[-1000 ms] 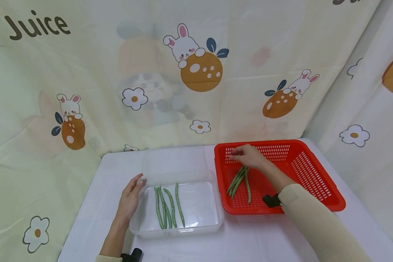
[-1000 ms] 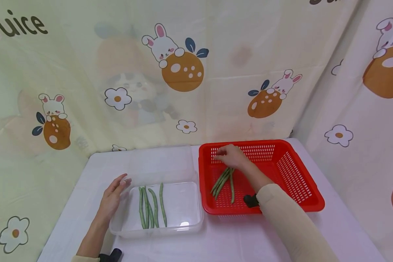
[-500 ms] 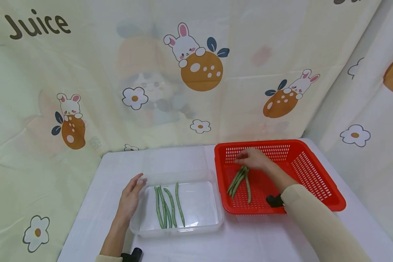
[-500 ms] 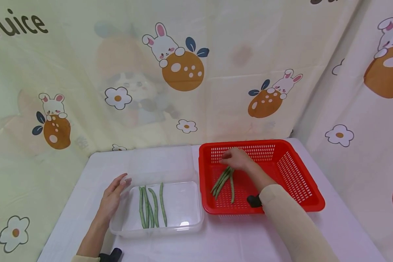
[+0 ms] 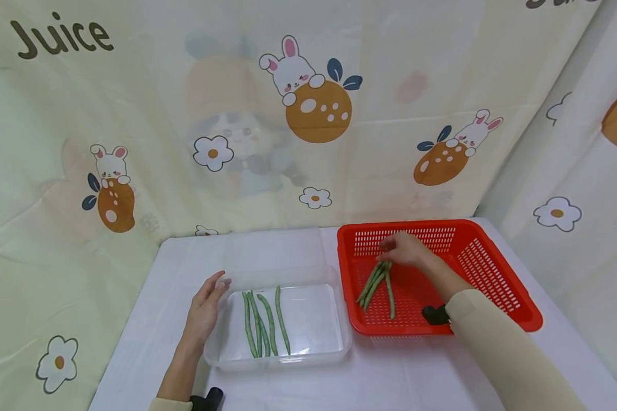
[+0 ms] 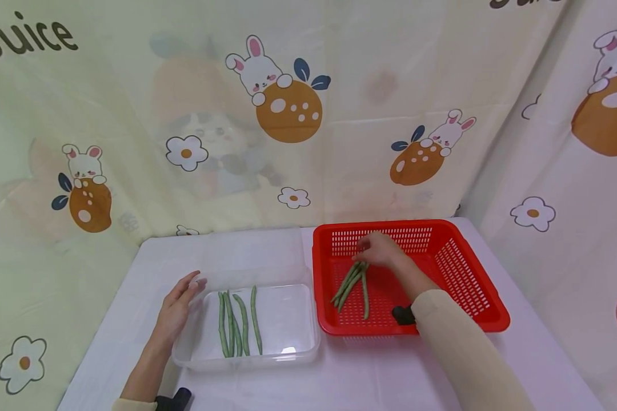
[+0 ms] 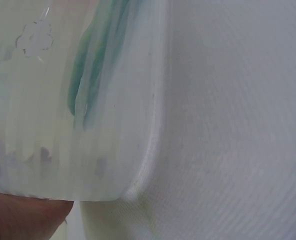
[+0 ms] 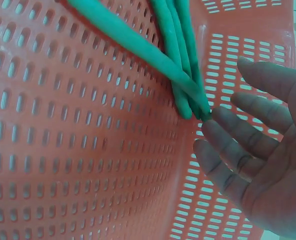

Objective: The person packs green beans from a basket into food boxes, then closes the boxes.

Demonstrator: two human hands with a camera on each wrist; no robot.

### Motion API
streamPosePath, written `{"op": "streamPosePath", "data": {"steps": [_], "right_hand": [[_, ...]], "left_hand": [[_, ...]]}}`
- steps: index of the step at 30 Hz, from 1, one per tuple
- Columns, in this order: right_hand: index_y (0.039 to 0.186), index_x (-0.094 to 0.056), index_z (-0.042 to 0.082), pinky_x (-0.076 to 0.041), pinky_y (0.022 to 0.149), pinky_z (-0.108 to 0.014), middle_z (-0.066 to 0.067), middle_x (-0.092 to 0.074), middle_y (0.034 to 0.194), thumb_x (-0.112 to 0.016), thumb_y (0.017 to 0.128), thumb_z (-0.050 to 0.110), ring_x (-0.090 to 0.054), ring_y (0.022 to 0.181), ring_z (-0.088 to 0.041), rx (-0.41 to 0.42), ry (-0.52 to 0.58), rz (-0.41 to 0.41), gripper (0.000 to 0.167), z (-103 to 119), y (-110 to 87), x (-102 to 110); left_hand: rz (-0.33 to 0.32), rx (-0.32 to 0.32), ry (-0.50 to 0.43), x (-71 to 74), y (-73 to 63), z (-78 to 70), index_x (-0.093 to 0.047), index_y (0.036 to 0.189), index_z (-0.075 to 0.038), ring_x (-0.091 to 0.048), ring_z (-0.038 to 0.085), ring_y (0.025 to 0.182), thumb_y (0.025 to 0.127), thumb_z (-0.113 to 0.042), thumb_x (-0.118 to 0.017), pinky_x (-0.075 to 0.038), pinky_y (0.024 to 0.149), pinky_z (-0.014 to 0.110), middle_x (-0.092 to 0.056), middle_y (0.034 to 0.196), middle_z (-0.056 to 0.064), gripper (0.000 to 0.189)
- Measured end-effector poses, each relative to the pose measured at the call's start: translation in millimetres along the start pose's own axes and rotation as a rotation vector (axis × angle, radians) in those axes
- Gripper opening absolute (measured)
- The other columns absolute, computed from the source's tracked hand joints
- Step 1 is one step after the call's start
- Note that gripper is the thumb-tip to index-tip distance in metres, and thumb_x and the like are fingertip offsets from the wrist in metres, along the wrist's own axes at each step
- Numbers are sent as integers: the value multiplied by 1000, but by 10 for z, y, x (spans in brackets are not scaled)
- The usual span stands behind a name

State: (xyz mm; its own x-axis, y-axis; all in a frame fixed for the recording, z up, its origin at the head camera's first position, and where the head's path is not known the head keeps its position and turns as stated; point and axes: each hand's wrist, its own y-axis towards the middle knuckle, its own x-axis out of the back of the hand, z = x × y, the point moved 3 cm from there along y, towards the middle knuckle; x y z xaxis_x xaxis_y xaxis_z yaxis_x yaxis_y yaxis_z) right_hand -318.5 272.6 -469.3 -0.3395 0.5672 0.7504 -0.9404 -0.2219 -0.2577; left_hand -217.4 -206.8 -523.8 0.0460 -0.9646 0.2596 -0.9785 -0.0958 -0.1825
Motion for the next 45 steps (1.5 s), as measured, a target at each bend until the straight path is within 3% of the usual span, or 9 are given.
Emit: {"op": "streamPosePath", "data": {"steps": [5,10,19,29,39,45], "right_hand": [[133,-67,-2,-54,101,-54,-24,-68,131,-75,96,20,-63,114,-37,-32,-44,11,44,-48,-6,7],[128,-70,-4,-54,99,-54,-24,-69,130,-76,94,18,-64,113,-36,-11,-106,53,41,-66,-43,-10],[133,-66,-6,-55,98,-52,-23,-71,125,-79,92,15,-65,107,-31,34,-84,115,48,-141,-8,-61],[132,-69,-3,-56,96,-49,-21,-73,125,-78,92,13,-65,102,-28,1,-57,68,43,-163,2,-35],[119,-75,-2,-58,91,-48,-19,-76,116,-76,92,10,-66,99,-29,24,-24,-23,29,-142,-6,-15],[120,-75,-1,-58,92,-47,-15,-77,111,-75,94,10,-68,98,-28,18,58,-40,28,-93,-15,-15]], "left_hand": [[4,-6,2,3,-11,-11,-40,159,-24,-34,34,156,112,-41,-43,-19,127,63,-49,160,11,49],[-2,-3,13,-3,-13,-18,-40,159,-23,-33,34,156,112,-42,-43,-19,126,63,-49,160,10,51],[-5,-13,15,-4,-8,-7,-41,159,-23,-35,33,156,112,-43,-44,-19,127,63,-50,159,9,51],[-6,9,16,0,3,3,-40,159,-24,-34,32,156,111,-44,-44,-21,126,62,-50,159,7,52],[2,2,13,2,-12,-2,-40,159,-25,-34,32,156,111,-45,-44,-22,126,63,-49,160,7,52],[5,6,7,4,-11,-3,-39,159,-25,-34,32,156,111,-46,-44,-21,126,63,-49,160,7,53]]}}
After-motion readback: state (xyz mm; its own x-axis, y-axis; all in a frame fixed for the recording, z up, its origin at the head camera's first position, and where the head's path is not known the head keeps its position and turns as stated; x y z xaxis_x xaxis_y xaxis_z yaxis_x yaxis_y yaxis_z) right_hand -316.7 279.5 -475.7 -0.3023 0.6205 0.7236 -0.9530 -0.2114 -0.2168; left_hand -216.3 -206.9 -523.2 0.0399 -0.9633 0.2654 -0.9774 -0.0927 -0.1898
